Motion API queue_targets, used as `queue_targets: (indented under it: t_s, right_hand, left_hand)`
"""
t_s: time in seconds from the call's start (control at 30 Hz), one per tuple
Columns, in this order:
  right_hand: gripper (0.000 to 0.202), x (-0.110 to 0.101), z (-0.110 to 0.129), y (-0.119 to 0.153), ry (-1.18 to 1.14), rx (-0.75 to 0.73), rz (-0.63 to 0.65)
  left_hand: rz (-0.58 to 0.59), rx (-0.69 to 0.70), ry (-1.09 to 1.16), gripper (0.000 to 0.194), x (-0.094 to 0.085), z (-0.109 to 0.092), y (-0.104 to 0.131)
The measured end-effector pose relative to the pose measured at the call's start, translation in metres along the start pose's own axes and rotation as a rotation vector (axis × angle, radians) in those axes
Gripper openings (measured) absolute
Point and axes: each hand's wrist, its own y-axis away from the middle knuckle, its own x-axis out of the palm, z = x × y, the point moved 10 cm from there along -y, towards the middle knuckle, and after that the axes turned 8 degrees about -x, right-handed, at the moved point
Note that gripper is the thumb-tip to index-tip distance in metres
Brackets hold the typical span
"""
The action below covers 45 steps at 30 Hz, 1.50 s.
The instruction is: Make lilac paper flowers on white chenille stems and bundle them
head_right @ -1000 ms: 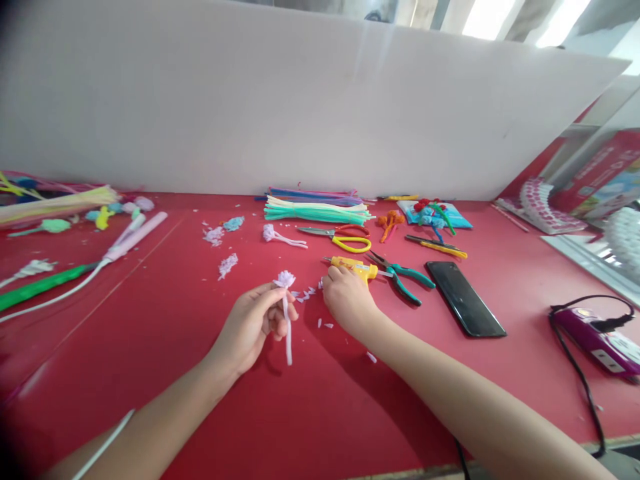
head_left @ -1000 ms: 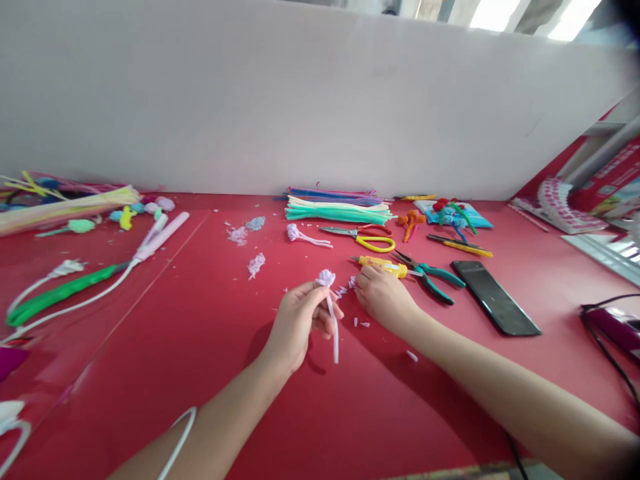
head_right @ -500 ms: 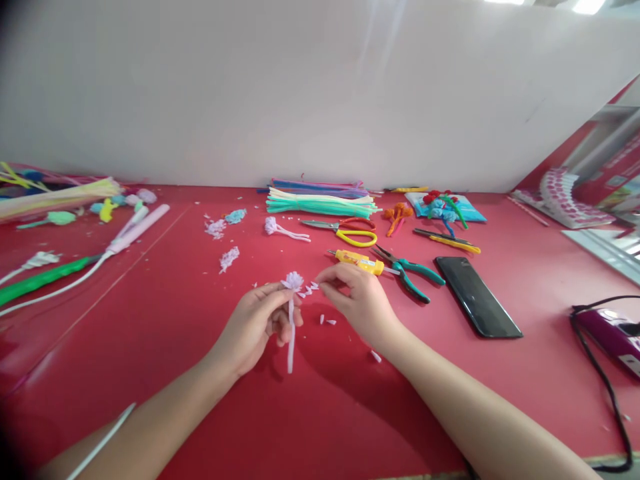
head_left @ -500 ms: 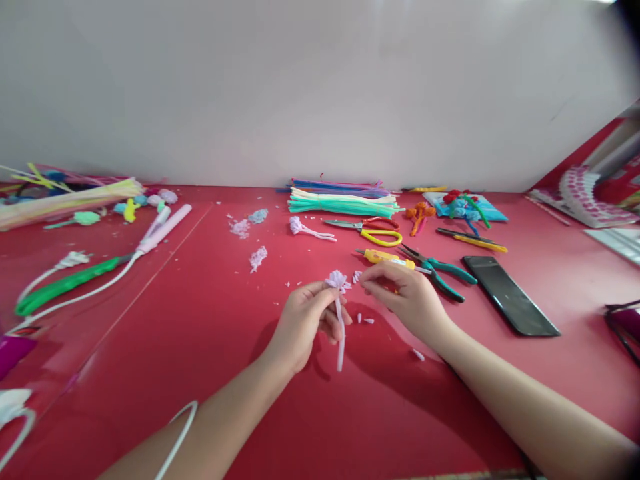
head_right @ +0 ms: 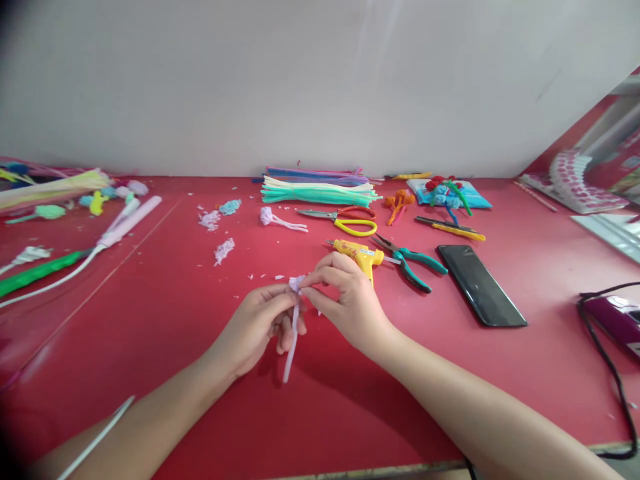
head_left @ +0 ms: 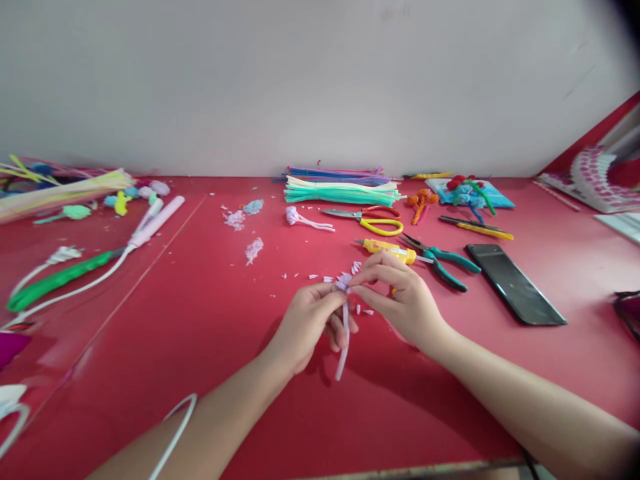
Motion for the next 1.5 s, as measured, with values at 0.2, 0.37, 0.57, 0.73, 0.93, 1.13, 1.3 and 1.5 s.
queue_targets:
  t_s: [0.2,0.37,0.57,0.73,0.93,1.13,1.3,1.5]
  right_hand:
    - [0.01,-0.002,0.01,0.0,0.151,-0.129,-0.015]
    - [0.01,-0.003,0.027,0.002,0.279,-0.295,-0.026]
    - [0.01,-0.001,0.036,0.005,0.423,-0.389,0.002]
    - [0.012,0.0,0.042,0.007,0.491,-0.443,-0.008]
    - [0.01,-0.022,0.047,0.009,0.247,-0.357,-0.15]
    - [0.009,-0.006,0.019,0.004,-0.284,0.098,-0.026]
    - [0.008,0.02,0.005,0.016,-0.66,0.388,0.023]
    - [0.012,0.028,-0.001,0.023,-0.866,0.524,-0.024]
  left_hand:
    - [0.001,-0.003,0.012,0.017,-0.001,0.0,-0.001]
    - [0.004,0.042,-0.034,0.021,-0.002,-0.002,-0.001]
    - [-0.031,0.111,-0.147,0.023,-0.003,-0.01,0.003]
    - [-0.046,0.159,-0.244,0.025,-0.002,-0.015,0.007]
    - [-0.122,0.403,-0.391,0.021,-0.003,-0.035,0.022]
    - [-0.38,0.978,-0.778,0.018,0.0,-0.074,0.067]
    - [-0.448,1.202,-0.964,0.019,0.011,-0.081,0.085]
    - [-0.437,1.267,-1.069,0.021,0.019,-0.078,0.089]
